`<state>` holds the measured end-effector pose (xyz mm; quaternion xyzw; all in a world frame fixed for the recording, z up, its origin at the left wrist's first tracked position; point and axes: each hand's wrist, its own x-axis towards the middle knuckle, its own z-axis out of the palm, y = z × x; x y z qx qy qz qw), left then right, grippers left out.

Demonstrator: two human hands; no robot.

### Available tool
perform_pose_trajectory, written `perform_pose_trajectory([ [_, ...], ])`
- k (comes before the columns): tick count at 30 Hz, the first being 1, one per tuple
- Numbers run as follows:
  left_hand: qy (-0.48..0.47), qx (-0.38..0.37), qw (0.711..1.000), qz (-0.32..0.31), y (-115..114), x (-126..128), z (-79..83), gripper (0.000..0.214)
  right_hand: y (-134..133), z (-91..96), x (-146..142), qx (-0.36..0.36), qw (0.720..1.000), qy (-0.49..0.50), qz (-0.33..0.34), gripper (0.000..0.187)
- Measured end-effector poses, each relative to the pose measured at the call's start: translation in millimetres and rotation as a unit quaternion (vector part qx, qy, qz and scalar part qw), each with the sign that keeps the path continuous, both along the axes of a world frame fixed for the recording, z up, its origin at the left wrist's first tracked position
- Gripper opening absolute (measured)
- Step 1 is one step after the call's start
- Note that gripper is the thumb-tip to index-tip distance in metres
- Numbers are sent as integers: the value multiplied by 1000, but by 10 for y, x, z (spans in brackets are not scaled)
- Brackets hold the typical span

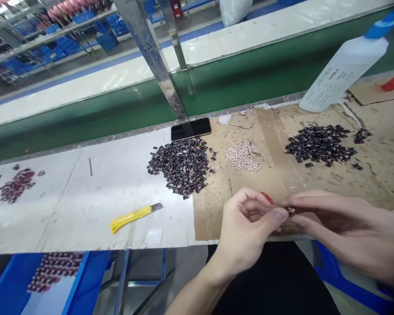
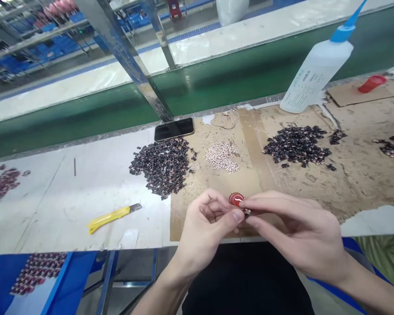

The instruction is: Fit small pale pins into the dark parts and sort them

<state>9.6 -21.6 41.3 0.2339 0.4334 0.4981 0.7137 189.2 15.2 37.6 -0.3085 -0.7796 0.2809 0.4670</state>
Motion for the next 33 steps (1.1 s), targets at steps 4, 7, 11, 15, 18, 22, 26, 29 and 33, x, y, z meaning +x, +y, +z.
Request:
perform_pose_trajectory([
  [4, 281, 146, 946, -68, 134, -205, -57, 23, 200, -118, 176, 71, 996, -54, 9, 33],
  [7, 537, 201, 819, 22, 371, -571, -160, 23, 452, -365, 463, 134, 970, -162, -124, 15],
  [11, 657, 188, 727, 68, 737, -1035, -320, 29, 716, -625, 850, 132, 946, -242, -172, 13],
  [15, 698, 184, 690, 39, 929, -1192, -407, 27, 785, -633, 977, 123, 925, -286, -219, 16],
  [18, 705, 181, 685, 34, 956, -1242, -411, 24, 785, -542, 782, 102, 925, -289, -225, 20],
  [22, 688, 175, 702, 58, 959, -1351, -402, 18, 849, -418, 250, 47, 939, -306, -151, 19],
  [26, 630, 168, 747, 133, 907, -1407, -398, 15, 935, -350, -209, 6, 937, -341, -79, 21],
  [29, 550, 157, 801, 178, 767, -1364, -383, 18, 956, -333, -377, -9, 930, -361, -67, 21],
  [33, 432, 147, 873, 175, 504, -1204, -371, 22, 961, -335, -451, -27, 927, -366, -70, 25],
])
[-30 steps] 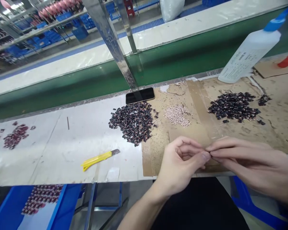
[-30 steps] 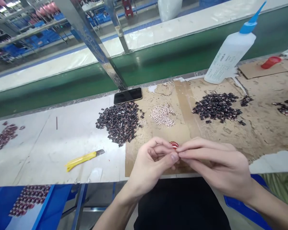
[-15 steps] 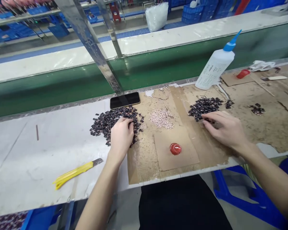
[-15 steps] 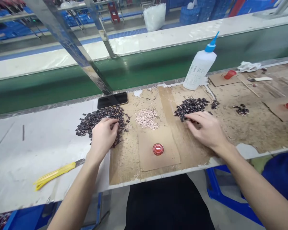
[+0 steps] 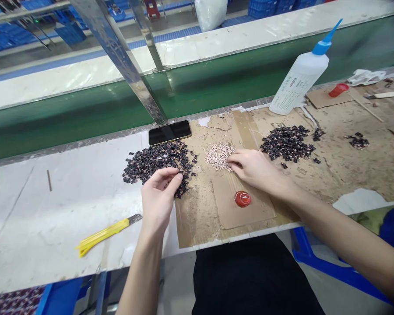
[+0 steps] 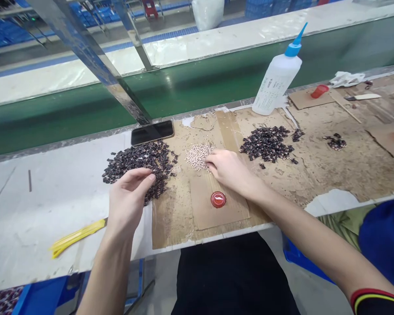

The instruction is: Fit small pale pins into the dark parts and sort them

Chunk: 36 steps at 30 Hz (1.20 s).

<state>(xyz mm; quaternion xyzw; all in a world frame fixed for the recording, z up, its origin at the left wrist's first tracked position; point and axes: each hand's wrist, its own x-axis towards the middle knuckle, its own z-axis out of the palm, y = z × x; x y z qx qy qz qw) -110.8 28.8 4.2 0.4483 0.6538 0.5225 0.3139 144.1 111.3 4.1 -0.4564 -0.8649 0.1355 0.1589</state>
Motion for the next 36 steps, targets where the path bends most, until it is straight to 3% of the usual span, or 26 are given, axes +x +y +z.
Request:
perform_pose_trajectory([
  [4, -77, 16, 997, -10, -143, 191, -36, 23, 28, -35, -15, -9, 1000, 26, -5, 26],
  [10, -104, 42, 994, -3, -130, 273, -61, 24, 64, -88, -11, -25, 993, 111, -14, 23],
  [15, -121, 18, 992, -22, -219, 291, 1, 23, 6, -3, 18, -60, 967, 239, -69, 14],
  [20, -129, 11, 990, -52, -274, 511, 126, 15, -146, 131, 128, -183, 895, 393, -105, 8],
  [26, -128, 46, 984, -115, -245, 884, 260, 18, -381, 269, 204, -319, 802, 498, -84, 24],
  [31, -77, 104, 980, -150, -255, 1039, 296, 13, -510, 342, 188, -410, 710, 571, -49, 19],
  [33, 12, 151, 977, -147, -253, 1038, 318, 14, -535, 363, 200, -406, 720, 561, -40, 19],
  [36, 141, 212, 955, -150, -237, 993, 342, 15, -561, 410, 220, -361, 773, 520, -50, 27],
])
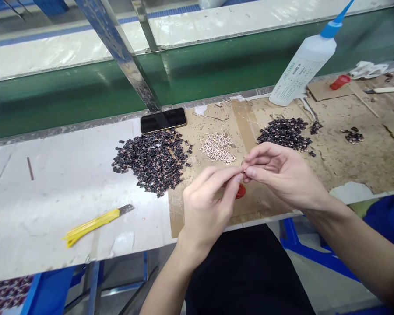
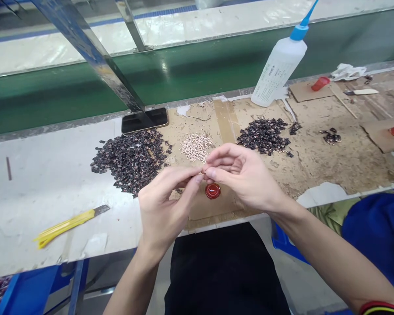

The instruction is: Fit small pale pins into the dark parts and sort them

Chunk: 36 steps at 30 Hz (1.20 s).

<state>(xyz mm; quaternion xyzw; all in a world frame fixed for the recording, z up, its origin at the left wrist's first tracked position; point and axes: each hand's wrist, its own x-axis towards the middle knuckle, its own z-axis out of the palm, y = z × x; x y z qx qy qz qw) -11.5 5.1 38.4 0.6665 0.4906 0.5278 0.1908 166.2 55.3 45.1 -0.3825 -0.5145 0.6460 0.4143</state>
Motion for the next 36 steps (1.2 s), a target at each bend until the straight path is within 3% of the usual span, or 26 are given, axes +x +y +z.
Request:
perform_pose_trajectory([
  [6, 173, 147, 974, 11, 58, -92, -79, 16, -74, 76, -36, 55, 993, -83, -70, 28],
  [13, 174, 135, 975, -4, 92, -113, -167, 14, -195, 47, -100, 140, 975, -115, -128, 17],
  [24, 106, 40, 992, -53, 63, -106, -198, 9, -295, 18, -98, 149, 974, -135, -104, 13],
  [30, 55, -19, 993, -106, 15, -140, -130, 9, -220, -15, 16, 231, 961, -148, -15, 8],
  [33, -22, -109, 983, -145, -22, -158, -87, 8, -175, -31, 71, 308, 941, -137, 17, 18],
  [36, -130, -232, 945, -191, -57, -162, -41, 11, -162, -25, 107, 368, 913, -172, 27, 21],
])
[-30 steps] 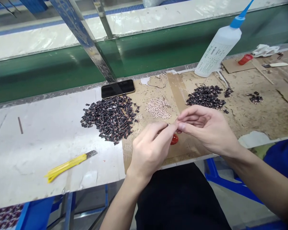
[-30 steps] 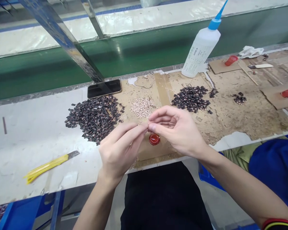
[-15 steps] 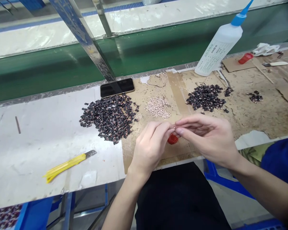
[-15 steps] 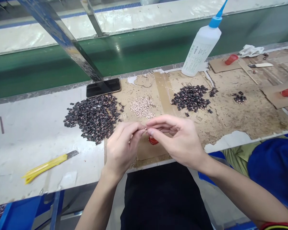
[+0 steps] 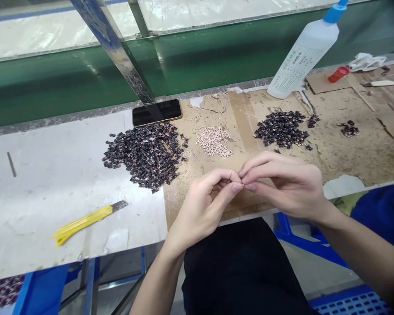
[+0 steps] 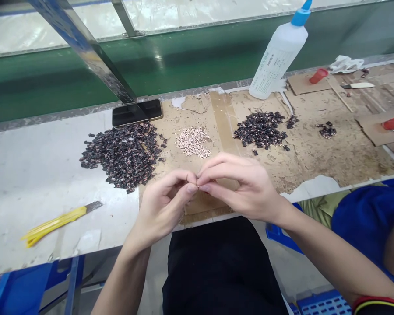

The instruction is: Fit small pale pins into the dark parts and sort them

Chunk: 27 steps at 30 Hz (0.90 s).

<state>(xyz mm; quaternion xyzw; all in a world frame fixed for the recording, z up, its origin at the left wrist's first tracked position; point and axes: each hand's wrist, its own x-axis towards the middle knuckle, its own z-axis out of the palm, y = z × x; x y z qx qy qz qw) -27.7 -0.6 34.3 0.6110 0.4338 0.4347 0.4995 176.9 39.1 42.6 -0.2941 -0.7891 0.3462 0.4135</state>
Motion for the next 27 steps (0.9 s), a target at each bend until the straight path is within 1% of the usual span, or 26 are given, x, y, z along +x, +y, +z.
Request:
perform_pose_trajectory([
  [2, -51, -63, 997, -16, -21, 6, 30, 12, -10, 14, 13, 28, 999, -32, 3, 22],
  [4, -90, -107, 990, -20, -42, 19, 54, 10, -31, 30, 19, 55, 997, -54, 6, 22],
  [7, -122, -154, 980, -14, -77, 50, 61, 8, -77, 39, 23, 88, 993, -73, 0, 21],
  [9, -135, -171, 976, -10, -105, 80, 39, 7, -116, 24, 30, 94, 992, -85, -7, 23],
  [12, -149, -188, 971, -6, -153, 140, -31, 7, -186, -39, 56, 75, 993, -88, -10, 25],
  [16, -157, -203, 967, -3, -223, 199, -133, 8, -266, -169, 120, -3, 998, -64, -8, 24],
  [17, -150, -197, 969, 6, -241, 196, -151, 8, -275, -203, 140, -23, 998, -58, -14, 23],
  [19, -118, -172, 977, 40, -279, 162, -177, 8, -272, -271, 179, -56, 996, -54, -46, 19],
  [21, -74, -156, 981, 83, -317, 101, -195, 12, -247, -332, 208, -58, 992, -61, -88, 17],
  [22, -60, -155, 981, 104, -333, 69, -203, 18, -229, -357, 216, -49, 991, -73, -102, 16],
  [24, -48, -164, 974, 147, -359, 17, -223, 29, -195, -391, 212, -13, 988, -111, -108, 16],
  [25, -47, -167, 970, 169, -368, 1, -235, 28, -181, -399, 202, 6, 986, -134, -103, 15],
  [27, -42, -165, 964, 204, -378, -11, -260, 19, -163, -400, 175, 38, 980, -172, -94, 13],
])
